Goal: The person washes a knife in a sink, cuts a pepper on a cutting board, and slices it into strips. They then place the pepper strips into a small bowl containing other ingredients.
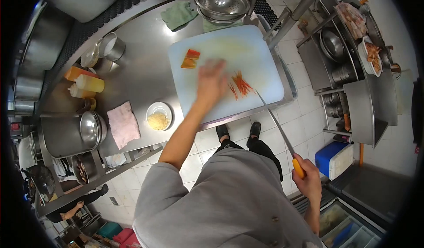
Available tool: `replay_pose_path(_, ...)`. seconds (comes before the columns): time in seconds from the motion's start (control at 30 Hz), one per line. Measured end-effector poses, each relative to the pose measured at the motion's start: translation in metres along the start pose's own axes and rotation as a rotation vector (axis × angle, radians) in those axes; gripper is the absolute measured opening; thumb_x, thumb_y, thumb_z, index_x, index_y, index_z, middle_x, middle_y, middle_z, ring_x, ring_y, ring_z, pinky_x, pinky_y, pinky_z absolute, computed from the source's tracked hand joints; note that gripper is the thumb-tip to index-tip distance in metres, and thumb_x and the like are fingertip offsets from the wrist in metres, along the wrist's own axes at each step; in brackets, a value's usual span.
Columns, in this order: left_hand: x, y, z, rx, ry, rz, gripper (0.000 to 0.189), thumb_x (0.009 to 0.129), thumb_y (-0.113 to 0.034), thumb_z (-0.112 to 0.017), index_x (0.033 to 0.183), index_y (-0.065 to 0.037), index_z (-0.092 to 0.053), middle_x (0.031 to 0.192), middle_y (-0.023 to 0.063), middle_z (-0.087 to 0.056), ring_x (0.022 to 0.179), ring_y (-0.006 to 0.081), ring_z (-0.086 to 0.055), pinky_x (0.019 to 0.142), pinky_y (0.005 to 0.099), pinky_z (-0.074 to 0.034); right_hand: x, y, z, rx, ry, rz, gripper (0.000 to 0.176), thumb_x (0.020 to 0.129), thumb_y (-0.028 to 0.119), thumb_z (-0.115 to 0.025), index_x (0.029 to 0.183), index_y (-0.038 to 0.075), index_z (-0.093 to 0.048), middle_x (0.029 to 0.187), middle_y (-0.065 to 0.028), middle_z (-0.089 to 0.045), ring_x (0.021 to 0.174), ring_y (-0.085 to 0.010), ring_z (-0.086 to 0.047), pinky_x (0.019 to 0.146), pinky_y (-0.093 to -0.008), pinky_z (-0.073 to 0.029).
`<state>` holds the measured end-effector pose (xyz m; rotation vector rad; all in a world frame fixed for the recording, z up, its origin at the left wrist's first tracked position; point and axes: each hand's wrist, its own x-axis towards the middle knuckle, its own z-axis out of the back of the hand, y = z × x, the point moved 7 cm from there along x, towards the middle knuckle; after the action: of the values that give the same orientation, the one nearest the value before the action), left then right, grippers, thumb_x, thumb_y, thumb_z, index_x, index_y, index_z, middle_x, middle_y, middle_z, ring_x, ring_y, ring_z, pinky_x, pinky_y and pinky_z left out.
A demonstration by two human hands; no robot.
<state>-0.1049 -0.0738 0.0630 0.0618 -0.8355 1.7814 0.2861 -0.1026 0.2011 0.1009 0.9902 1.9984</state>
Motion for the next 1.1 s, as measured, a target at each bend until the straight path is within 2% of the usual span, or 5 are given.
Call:
replay_pose_path(0.1, 0.027, 0.091, 0.038, 0.238, -0.100, 0.516, 0.052, 0.089, -0.038, -0.069, 0.131, -0.008, -0.059, 0.133, 0.0211, -0.058, 0.132, 0.0362, -0.045, 0.106, 0.0556, -0.036, 0.023, -0.012, -0.039, 0.173, -0.013, 0.058, 0.046, 0.088, 0.006, -0.071, 0.132, 0.000, -0.058, 0.100, -0.0164, -0.070, 0.086, -0.0194, -0.066, 0.081, -0.0315, -0.052)
replay_pose_path(0.3, 0.046, 0.132, 0.036, -0.049, 0.063, 0.696, 0.047, 0.081, -0.033, -0.081, 0.114, -0.002, -0.065, 0.104, 0.0122, -0.070, 0.090, 0.0286, -0.068, 0.086, 0.0414, -0.052, 0.086, -0.004, -0.129, 0.266, 0.210, -0.042, 0.042, 0.093, 0.018, -0.067, 0.130, 0.002, -0.056, 0.095, -0.0226, -0.070, 0.087, -0.0372, -0.069, 0.079, -0.0381, -0.054)
replay_pose_path(0.57, -0.008, 0.019, 0.050, -0.066, -0.008, 0.061, 0.015, 0.081, -0.013, -0.075, 0.094, -0.010, -0.068, 0.094, 0.0092, -0.066, 0.094, 0.0285, -0.065, 0.081, 0.0420, -0.051, 0.101, -0.040, -0.122, 0.259, 0.120, -0.124, 0.043, 0.095, 0.021, -0.065, 0.133, 0.003, -0.054, 0.099, -0.0247, -0.070, 0.093, -0.0414, -0.068, 0.082, -0.0414, -0.053)
replay_pose_path(0.87, -0.034, -0.013, 0.009, -0.030, 0.192, -0.071, 0.018, 0.085, -0.019, -0.072, 0.098, -0.008, -0.070, 0.107, 0.0055, -0.066, 0.100, 0.0289, -0.061, 0.085, 0.0420, -0.051, 0.118, 0.012, -0.116, -0.056, -0.004, 0.339, 0.057, 0.097, 0.012, -0.061, 0.149, 0.007, -0.041, 0.087, -0.0211, -0.065, 0.074, -0.0374, -0.064, 0.071, -0.0432, -0.051)
replay_pose_path(1.1, -0.018, -0.013, -0.006, -0.003, 0.421, -0.182, 0.016, 0.081, -0.011, -0.070, 0.096, -0.007, -0.072, 0.100, 0.0074, -0.065, 0.097, 0.0293, -0.060, 0.085, 0.0393, -0.053, 0.104, 0.039, -0.124, -0.260, 0.085, 0.164, 0.060, 0.098, 0.010, -0.057, 0.154, 0.009, -0.034, 0.085, -0.0195, -0.064, 0.074, -0.0392, -0.064, 0.069, -0.0471, -0.051)
